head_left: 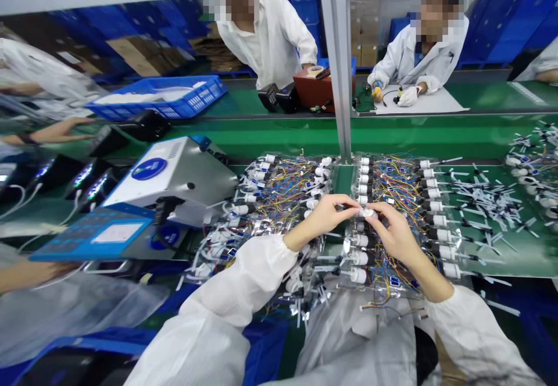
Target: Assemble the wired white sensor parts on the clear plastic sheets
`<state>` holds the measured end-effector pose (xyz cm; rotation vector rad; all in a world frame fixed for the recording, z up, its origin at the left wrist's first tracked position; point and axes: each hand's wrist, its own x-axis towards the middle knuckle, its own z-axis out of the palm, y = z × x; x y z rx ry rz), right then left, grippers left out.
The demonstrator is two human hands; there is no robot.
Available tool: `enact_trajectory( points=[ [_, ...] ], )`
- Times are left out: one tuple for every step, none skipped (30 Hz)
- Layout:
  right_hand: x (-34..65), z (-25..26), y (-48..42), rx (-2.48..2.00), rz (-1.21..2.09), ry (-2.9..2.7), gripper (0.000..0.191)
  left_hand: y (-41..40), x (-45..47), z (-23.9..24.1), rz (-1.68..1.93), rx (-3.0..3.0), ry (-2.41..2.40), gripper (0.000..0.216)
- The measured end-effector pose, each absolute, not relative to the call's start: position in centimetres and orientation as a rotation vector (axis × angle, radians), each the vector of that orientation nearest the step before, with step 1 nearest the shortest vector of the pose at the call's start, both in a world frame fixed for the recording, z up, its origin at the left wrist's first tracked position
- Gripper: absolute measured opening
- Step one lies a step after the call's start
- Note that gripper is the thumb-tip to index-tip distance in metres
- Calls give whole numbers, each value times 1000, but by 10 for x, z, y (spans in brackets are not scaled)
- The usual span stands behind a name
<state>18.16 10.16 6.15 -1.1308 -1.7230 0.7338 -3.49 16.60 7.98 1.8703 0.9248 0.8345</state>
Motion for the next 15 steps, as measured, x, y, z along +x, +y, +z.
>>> enact_trajectory(
  points=[
    [181, 62, 101, -1127, 737, -1716, 25, 166, -35, 80, 833, 1883, 916, 12],
    [181, 62, 101, -1134, 745, -1701, 26, 167, -35, 80, 830, 1890, 908, 11],
    [180, 62, 100, -1149, 752, -1688, 27, 167, -35, 80, 829, 1895, 900, 11],
    [180, 62, 100, -1165, 758, -1681, 29, 167, -35, 80, 830, 1901, 890, 10],
    [180, 62, 100, -1177, 758, -1683, 29, 167, -35, 79, 835, 1908, 879, 10],
    [180, 62, 100, -1183, 754, -1694, 28, 167, -35, 79, 842, 1916, 866, 9],
    [179, 63, 100, -1181, 746, -1709, 27, 167, -36, 78, 849, 1924, 852, 9],
    [179, 63, 100, -1172, 735, -1724, 25, 167, -36, 78, 855, 1932, 839, 9],
    [179, 64, 100, -1161, 728, -1739, 24, 167, -36, 77, 859, 1940, 829, 9],
    [179, 65, 100, -1149, 725, -1750, 24, 167, -37, 77, 863, 1946, 820, 9],
    [179, 66, 101, -1139, 723, -1759, 24, 167, -37, 76, 869, 1954, 814, 10],
    [178, 67, 101, -1132, 723, -1768, 24, 167, -37, 75, 876, 1966, 806, 11],
    [178, 67, 101, -1130, 721, -1775, 24, 167, -37, 75, 884, 1978, 795, 12],
    [178, 67, 101, -1133, 716, -1781, 24, 167, -37, 74, 895, 1991, 785, 14],
    [178, 67, 100, -1139, 709, -1785, 24, 166, -37, 74, 905, 2004, 774, 14]
  ],
)
